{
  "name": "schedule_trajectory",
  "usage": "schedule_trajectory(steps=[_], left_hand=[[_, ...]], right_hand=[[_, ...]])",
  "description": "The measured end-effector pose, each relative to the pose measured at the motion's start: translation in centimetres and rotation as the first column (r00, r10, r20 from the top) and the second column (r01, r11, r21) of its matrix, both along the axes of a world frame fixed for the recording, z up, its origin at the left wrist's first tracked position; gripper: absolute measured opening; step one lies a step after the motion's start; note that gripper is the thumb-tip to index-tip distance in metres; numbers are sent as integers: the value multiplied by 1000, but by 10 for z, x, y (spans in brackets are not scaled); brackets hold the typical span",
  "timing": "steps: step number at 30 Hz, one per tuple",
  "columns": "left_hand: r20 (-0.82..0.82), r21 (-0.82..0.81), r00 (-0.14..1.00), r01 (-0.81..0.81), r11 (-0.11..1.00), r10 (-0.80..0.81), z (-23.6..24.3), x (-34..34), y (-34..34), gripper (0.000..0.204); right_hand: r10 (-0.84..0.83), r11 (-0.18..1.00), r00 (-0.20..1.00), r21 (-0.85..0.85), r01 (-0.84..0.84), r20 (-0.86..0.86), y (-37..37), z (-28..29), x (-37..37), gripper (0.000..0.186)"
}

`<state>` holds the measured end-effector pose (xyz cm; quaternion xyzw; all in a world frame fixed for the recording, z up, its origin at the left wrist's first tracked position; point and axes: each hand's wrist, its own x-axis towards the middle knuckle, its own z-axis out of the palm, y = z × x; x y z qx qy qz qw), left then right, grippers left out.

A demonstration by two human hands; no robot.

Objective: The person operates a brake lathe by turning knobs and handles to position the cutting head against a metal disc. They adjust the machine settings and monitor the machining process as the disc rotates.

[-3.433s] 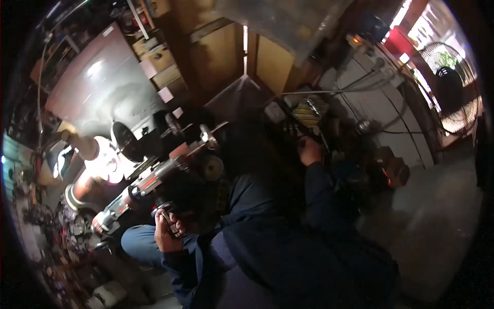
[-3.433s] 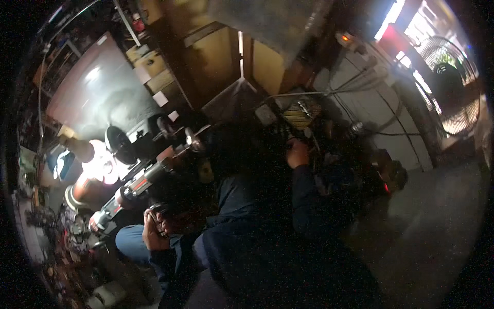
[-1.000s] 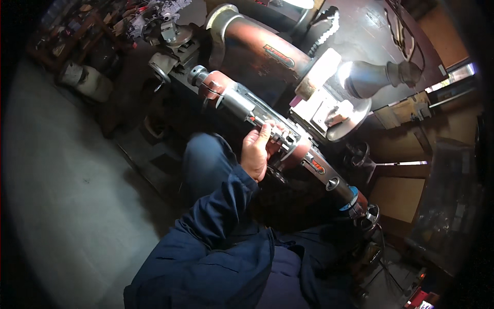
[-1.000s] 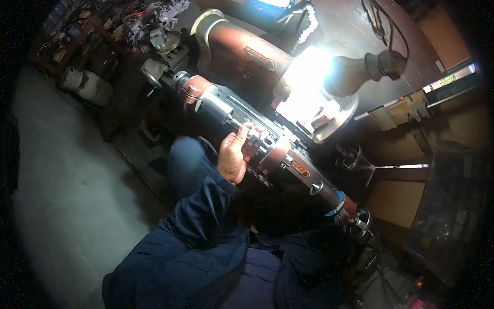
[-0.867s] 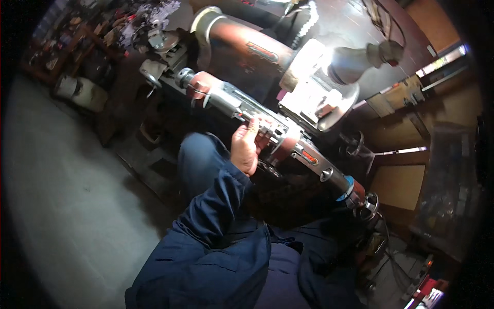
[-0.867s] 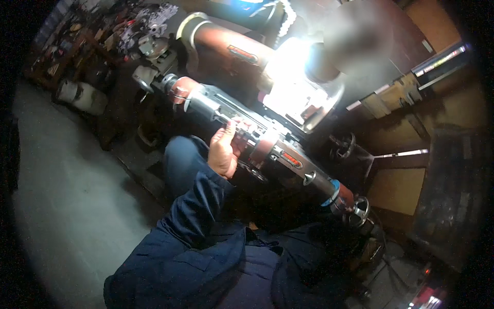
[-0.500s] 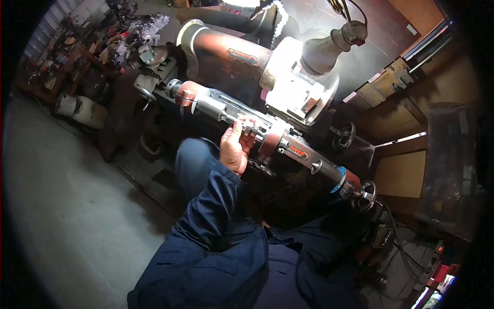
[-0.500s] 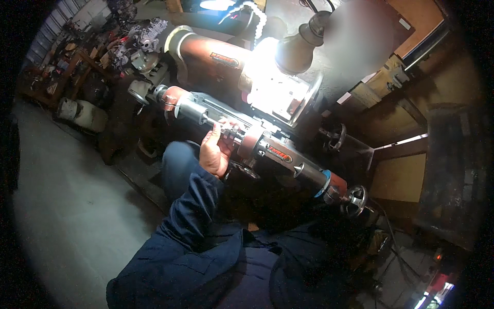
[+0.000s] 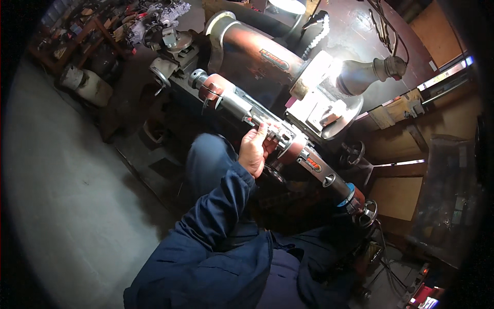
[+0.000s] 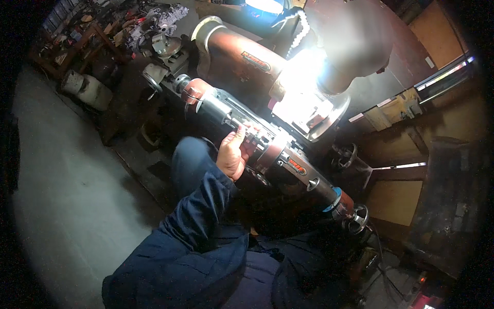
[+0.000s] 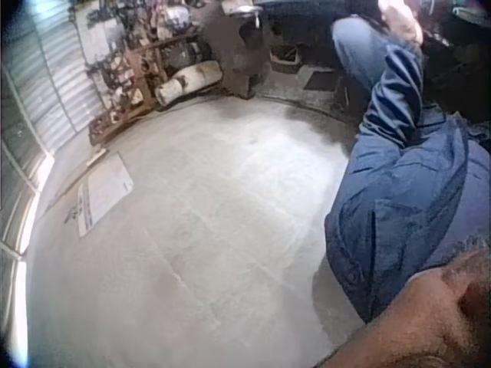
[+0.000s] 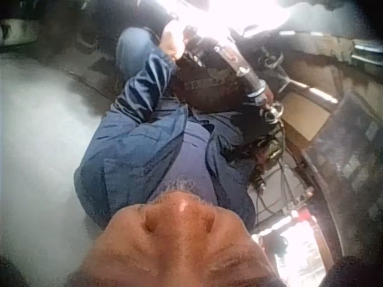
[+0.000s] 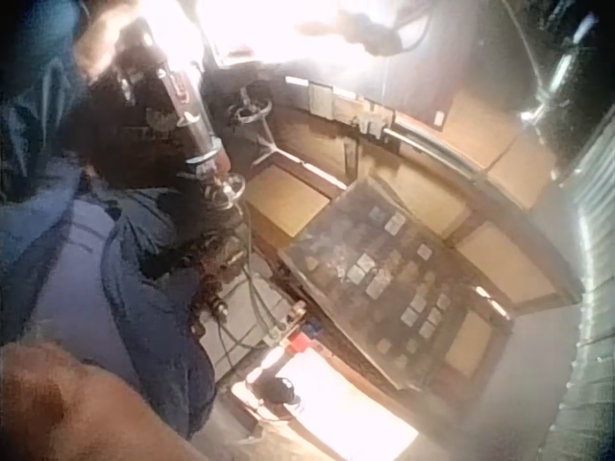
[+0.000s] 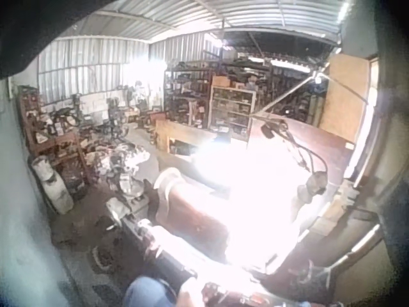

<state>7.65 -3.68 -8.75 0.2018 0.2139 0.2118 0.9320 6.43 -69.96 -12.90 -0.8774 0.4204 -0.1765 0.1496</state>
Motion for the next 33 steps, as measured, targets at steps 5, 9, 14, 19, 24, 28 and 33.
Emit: schedule_trajectory(steps=[5, 9, 14, 19, 24, 28, 33], left_hand=[[-41, -34, 999, 5, 999, -7, 1, -6, 5, 26], [-18, -6, 1000, 9, 1000, -9, 10, 3, 3, 24], [-98, -8, 995, 16, 1000, -17, 5, 0, 8, 25], [-89, 61, 995, 48, 997, -43, 8, -2, 12, 25], [-123, 105, 985, 131, 986, -118, -2, -8, 16, 27], [-170, 240, 960, 261, 935, -224, 3, -25, 31, 29], [-200, 746, 916, -87, 660, 347, 60, -61, 90, 24]], right_hand=[[394, 902, 841, -334, -276, 371, 139, 108, 54, 45], [903, 373, 239, -372, -850, 358, 331, 156, 73, 31], [917, -359, -386, -213, -909, 101, 530, 167, 82, 59], [885, -464, -463, -21, -886, -54, 586, 139, 99, 49], [906, -415, -417, 38, -909, -78, 595, 121, 99, 32], [937, -338, -343, 67, -939, -68, 597, 115, 94, 31], [936, -316, -320, 53, -947, -144, 598, 123, 97, 31]])
